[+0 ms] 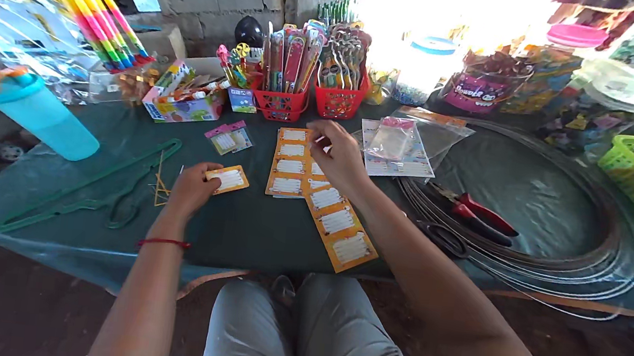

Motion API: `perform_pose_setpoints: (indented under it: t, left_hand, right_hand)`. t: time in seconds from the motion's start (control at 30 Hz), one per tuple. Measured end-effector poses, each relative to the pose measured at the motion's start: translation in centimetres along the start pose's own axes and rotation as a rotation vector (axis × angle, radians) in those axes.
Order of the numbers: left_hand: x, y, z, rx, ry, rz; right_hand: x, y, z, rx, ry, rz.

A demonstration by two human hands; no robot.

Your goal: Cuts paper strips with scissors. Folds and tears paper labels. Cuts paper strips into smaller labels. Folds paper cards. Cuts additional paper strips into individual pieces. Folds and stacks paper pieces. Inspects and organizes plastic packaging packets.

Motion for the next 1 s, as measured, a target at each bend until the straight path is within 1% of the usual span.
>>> perform_pose_setpoints:
  t: [0.1, 0.17, 0.23, 0.3, 0.4, 0.47, 0.5, 0.57, 0.63, 0.7, 0.8, 0.87, 0.9, 0.93, 1.0]
  left_hand:
    - [0.4, -1.0, 0.1, -0.011, -0.06, -0.116]
    - [1.0, -1.4, -0.2, -0.011, -0.072, -0.159]
    - [1.5, -1.2, -0.4, -0.008, -0.081, -0.167]
    - [1.8, -0.9, -0.6, -0.009, -0.087, -0.172]
    - [2.0, -0.4, -0.7, 0.005, -0.083, -0.251]
    - [2.0, 0.0, -0.5, 0.048, -0.032, -0.34]
    - [1.8, 0.3, -0.2, 0.09, 0.013, -0.367]
    - [2.1, 1.3, 1.0, 0.198, 0.083, -0.361]
    - [3.6, 2.5, 2.9, 0.359, 0.079, -0.294]
    - [6.1, 3.6, 5.2, 0.488, -0.02, -0.219]
    - [9.5, 5.0, 9.5, 0.548, -0.193, -0.174]
    - [10.8, 4.8, 12.5, 0.53, -0.266, -0.12]
    - [11.5, 4.1, 13.9, 0.475, -0.313, -0.035]
    - [12.2, 3.3, 15.2, 0.385, -0.378, 0.093]
    - [13.9, 1.2, 17.4, 0.175, -0.494, 0.442]
  right_hand:
    - [-2.9, -3.3, 0.5, -0.128, -0.017, 0.012]
    - [-4.5, -5.0, 2.1, -0.212, -0.032, 0.048]
    - [-5.3, -5.6, 4.8, -0.26, -0.047, 0.1]
    - [-5.3, -4.6, 7.9, -0.251, -0.1, 0.132]
    - [-4.1, -1.8, 13.2, -0.185, -0.18, 0.132]
    - [-2.9, -0.5, 16.7, -0.14, -0.24, 0.158]
    - [-2.2, 0.0, 18.2, -0.147, -0.233, 0.197]
    - [-0.7, 0.7, 20.7, -0.207, -0.133, 0.348]
    - [0.2, 1.2, 22.3, -0.258, 0.053, 0.476]
    - [0.4, 1.2, 22.9, -0.302, 0.171, 0.525]
    - [-0.1, 0.5, 23.2, -0.369, 0.276, 0.512]
    - [-0.7, -0.3, 23.5, -0.403, 0.366, 0.482]
    - [-0.9, -0.7, 23.8, -0.413, 0.4, 0.463]
    - [-0.9, -1.1, 24.1, -0.424, 0.42, 0.435]
    - [-0.3, -2.1, 25.0, -0.459, 0.417, 0.383]
Point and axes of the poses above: each hand's wrist, its own z-axis away from the middle knuckle, its own x-axis out of the palm, y = z × x, the point moved 7 cm from there along -z, towards the middle knuckle, and after that the axes turned 9 degrees about z, right-handed, at the moved point
